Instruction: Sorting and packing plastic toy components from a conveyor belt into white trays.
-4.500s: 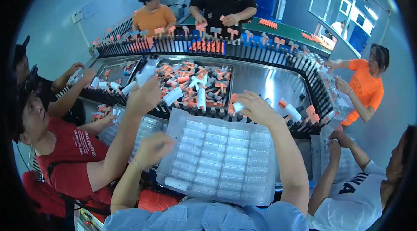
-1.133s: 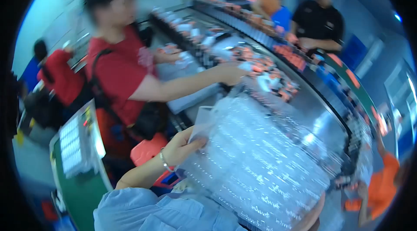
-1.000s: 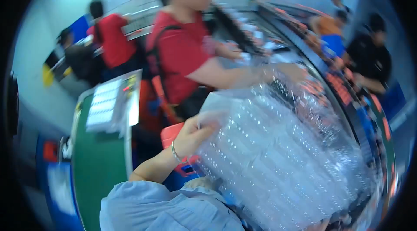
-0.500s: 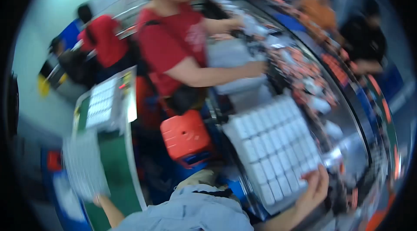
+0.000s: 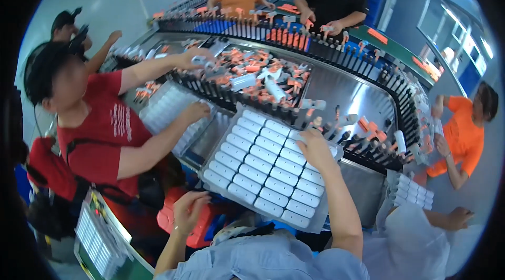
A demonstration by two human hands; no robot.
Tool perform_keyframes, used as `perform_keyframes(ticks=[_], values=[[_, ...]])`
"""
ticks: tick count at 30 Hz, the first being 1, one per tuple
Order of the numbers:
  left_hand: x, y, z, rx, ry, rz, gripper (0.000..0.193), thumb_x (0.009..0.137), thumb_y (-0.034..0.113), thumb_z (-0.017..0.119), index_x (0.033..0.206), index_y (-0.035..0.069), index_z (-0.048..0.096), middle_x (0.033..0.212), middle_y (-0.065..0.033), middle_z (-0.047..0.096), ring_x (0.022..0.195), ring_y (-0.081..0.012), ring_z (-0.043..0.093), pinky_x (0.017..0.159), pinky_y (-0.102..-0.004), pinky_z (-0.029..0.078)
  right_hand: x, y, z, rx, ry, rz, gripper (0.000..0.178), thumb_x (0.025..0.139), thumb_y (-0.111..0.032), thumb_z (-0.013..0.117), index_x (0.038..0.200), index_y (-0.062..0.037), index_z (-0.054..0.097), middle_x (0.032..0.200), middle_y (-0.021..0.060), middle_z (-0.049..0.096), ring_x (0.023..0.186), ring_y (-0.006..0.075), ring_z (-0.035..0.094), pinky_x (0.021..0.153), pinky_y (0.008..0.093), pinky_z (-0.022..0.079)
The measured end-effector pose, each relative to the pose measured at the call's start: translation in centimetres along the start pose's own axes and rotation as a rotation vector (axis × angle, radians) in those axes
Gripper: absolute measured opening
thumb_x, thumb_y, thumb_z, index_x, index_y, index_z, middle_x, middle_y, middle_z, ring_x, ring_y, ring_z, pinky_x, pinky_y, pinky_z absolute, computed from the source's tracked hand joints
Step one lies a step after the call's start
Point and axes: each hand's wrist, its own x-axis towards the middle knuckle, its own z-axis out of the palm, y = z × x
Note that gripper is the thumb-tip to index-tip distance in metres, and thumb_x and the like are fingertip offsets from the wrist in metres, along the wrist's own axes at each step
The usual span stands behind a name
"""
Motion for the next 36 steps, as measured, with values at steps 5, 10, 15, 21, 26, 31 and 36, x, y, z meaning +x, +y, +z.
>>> perform_keyframes(ticks=[5,10,15,21,26,31,36], values=[[14.1,1.8,7.0,0.031,-0.39,0.613,0.017,0.078,0.006,0.061,0.095,0.006,0.062,0.085,-0.01,0.06,0.079,-0.0291,0.057,0.069,-0.035,0.047,2.5,2.1,3.1,-0.064,-0.235,0.169,0.026,0.083,-0.023,0.054,0.086,0.0015,0.06,0.089,0.0178,0.059,0.088,0.0344,0.057,0.079,0.0423,0.045],[21.9,-2.4,13.8,0.135,-0.435,0.76,0.021,0.078,0.007,0.06,0.099,0.004,0.06,0.096,-0.0106,0.056,0.092,-0.0281,0.053,0.079,-0.0369,0.045,2.8,-1.4,0.1,-0.251,-0.046,0.103,0.024,0.083,-0.02,0.056,0.092,0.0019,0.059,0.097,0.017,0.059,0.101,0.0305,0.052,0.086,0.0401,0.042],[24.5,-4.2,16.4,0.405,-0.588,0.623,0.025,0.08,0.015,0.058,0.102,0.004,0.06,0.097,-0.0103,0.057,0.095,-0.0276,0.052,0.082,-0.0362,0.045,1.2,-0.7,-5.7,-0.018,0.321,0.495,0.033,0.087,-0.027,0.055,0.104,0.0014,0.053,0.079,0.0216,0.06,0.07,0.0354,0.06,0.061,0.0389,0.046],[25.9,-3.8,17.4,0.402,-0.803,0.51,0.025,0.083,0.022,0.057,0.1,0.004,0.059,0.095,-0.0121,0.057,0.095,-0.029,0.052,0.082,-0.0381,0.044,2.5,1.3,-2.4,0.144,0.356,0.606,0.039,0.086,-0.024,0.052,0.11,0.0066,0.044,0.084,0.0225,0.063,0.076,0.0343,0.064,0.065,0.0387,0.049],[24.9,-3.6,16.8,0.252,-0.597,0.643,0.027,0.084,0.02,0.055,0.103,0.001,0.052,0.095,-0.016,0.055,0.092,-0.0325,0.053,0.082,-0.04,0.043,9.8,2.0,1.0,-0.046,0.361,0.731,0.041,0.082,-0.025,0.055,0.104,0.0081,0.047,0.081,0.0296,0.059,0.078,0.0459,0.058,0.067,0.0496,0.044],[24.1,-3.5,15.1,0.055,-0.308,0.21,0.039,0.083,0.024,0.058,0.112,0.0,0.046,0.1,-0.0218,0.057,0.086,-0.0394,0.057,0.072,-0.0446,0.046,14.2,0.1,3.1,-0.177,0.031,0.657,0.039,0.076,-0.017,0.059,0.108,0.0008,0.044,0.088,0.0269,0.06,0.082,0.0422,0.06,0.072,0.046,0.049],[24.5,-2.3,13.0,-0.171,-0.338,0.239,0.046,0.078,0.025,0.067,0.113,0.001,0.047,0.092,-0.0169,0.062,0.082,-0.0286,0.061,0.071,-0.0344,0.048,12.4,-0.8,5.4,0.011,0.33,0.248,0.051,0.081,-0.015,0.057,0.126,-0.0046,0.036,0.098,0.0238,0.054,0.086,0.0431,0.056,0.074,0.0477,0.046]])
